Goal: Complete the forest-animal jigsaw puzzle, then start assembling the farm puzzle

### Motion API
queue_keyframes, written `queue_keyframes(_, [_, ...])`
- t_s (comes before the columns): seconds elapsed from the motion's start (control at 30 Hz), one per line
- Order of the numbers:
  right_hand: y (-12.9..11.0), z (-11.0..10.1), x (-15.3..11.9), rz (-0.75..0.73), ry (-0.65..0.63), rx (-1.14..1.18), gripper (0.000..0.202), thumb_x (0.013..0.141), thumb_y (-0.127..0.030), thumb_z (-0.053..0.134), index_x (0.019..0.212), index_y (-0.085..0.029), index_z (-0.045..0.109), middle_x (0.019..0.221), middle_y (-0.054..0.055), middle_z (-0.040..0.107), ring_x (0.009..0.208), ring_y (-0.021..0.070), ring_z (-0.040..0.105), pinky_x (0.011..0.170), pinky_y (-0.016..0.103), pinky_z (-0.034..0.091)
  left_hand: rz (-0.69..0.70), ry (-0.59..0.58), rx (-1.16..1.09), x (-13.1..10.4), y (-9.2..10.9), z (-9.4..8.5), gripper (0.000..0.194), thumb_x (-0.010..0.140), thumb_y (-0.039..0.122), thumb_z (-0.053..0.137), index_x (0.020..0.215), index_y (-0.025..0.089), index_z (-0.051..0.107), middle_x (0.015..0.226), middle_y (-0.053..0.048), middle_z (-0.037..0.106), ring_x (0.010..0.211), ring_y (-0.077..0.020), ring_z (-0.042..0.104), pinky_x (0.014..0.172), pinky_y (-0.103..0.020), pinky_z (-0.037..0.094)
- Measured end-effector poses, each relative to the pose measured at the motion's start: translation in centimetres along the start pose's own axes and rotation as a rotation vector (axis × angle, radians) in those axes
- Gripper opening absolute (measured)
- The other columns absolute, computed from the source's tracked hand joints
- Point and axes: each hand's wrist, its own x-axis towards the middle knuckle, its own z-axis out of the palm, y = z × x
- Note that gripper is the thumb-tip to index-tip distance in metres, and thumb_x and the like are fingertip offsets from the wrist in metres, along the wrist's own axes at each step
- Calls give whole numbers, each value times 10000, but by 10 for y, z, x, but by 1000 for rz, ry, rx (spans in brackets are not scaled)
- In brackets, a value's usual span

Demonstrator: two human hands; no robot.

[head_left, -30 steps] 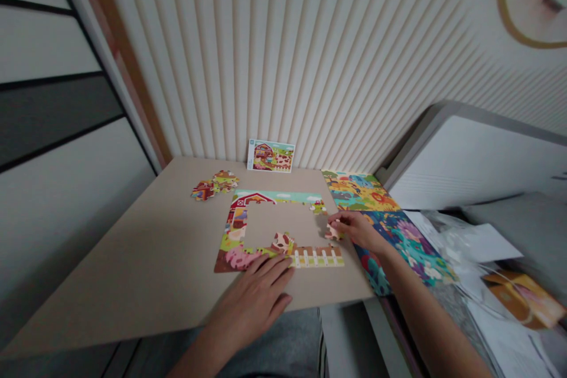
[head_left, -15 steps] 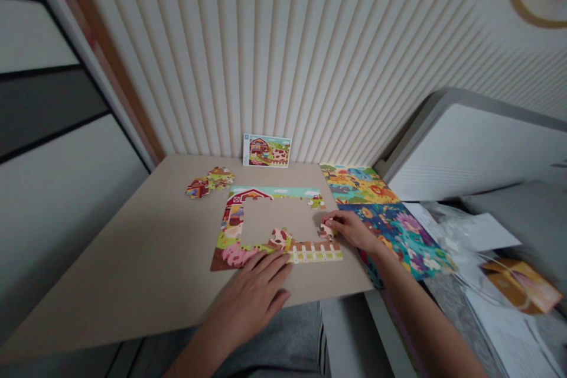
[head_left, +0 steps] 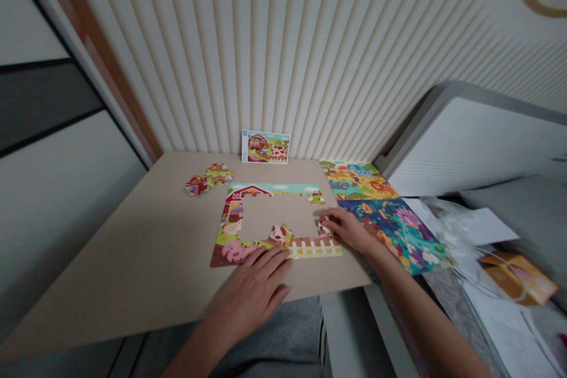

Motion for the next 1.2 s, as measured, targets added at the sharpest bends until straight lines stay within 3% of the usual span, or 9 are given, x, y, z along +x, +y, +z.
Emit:
queue_keyframes(0.13, [4, 3, 0, -108, 28, -106, 306, 946, -340, 625, 1233, -248, 678, 1091, 88, 703, 1045, 241, 620, 961, 402, 477, -5, -8, 3, 0, 1, 0, 475, 1002, 377, 509, 1463, 287, 446, 1511, -14, 492, 1398, -235, 421, 1181, -462, 282])
queue_keyframes(0.23, [2, 3, -2, -153, 51, -160, 246, 961, -336, 599, 1168, -256, 707, 1134, 100, 653, 1069, 239, 610, 968, 396, 491, -6, -5, 8, 0, 1, 0, 472, 1003, 384, 503, 1462, 283, 450, 1508, -19, 497, 1397, -240, 423, 1179, -466, 285])
queue_keyframes(0.33, [-4, -1, -7, -154, 11, -221, 228, 985, -339, 557, 1120, -271, 728, 1128, 95, 639, 1074, 237, 606, 975, 397, 491, 2, -5, 16, 0, 0, 1, 471, 1005, 383, 500, 1462, 279, 449, 1518, -18, 487, 1411, -242, 405, 1181, -467, 278])
queue_keyframes(0.57, [-10, -6, -23, -110, -20, -195, 312, 979, -319, 571, 1271, -295, 677, 1219, 90, 615, 1151, 238, 579, 1021, 390, 469, 0, -17, 15, -1, -1, 3, 477, 1009, 386, 491, 1470, 275, 439, 1528, -23, 475, 1418, -245, 398, 1184, -475, 270])
queue_keyframes(0.9, [-11, -4, -21, -48, -40, -119, 256, 962, -298, 591, 1181, -269, 721, 1136, 88, 626, 1075, 225, 602, 967, 373, 479, 0, 3, 6, 0, 0, 1, 457, 1006, 378, 499, 1451, 286, 461, 1507, -22, 497, 1387, -244, 433, 1171, -473, 291])
queue_keyframes(1.0, [-15, -4, -25, -41, -44, -118, 196, 977, -304, 569, 1047, -238, 740, 1038, 77, 674, 988, 217, 622, 920, 362, 476, 2, 8, -4, 1, 0, 0, 456, 1003, 380, 502, 1449, 294, 461, 1495, -24, 507, 1388, -239, 432, 1173, -468, 292])
queue_keyframes(1.1, [-25, -1, -23, -13, -2, -149, 199, 973, -332, 581, 917, -219, 735, 951, 67, 690, 922, 216, 618, 874, 351, 466, -2, 1, -5, 1, 2, 0, 463, 1000, 378, 507, 1452, 294, 454, 1501, -23, 499, 1398, -237, 420, 1177, -467, 288])
queue_keyframes(1.2, [-47, 10, -15, -9, 29, -138, 234, 980, -376, 568, 966, -214, 737, 950, 72, 688, 918, 214, 610, 845, 332, 455, -9, -11, 1, 0, 2, -2, 457, 999, 370, 507, 1446, 288, 459, 1506, -20, 493, 1397, -240, 417, 1177, -470, 285])
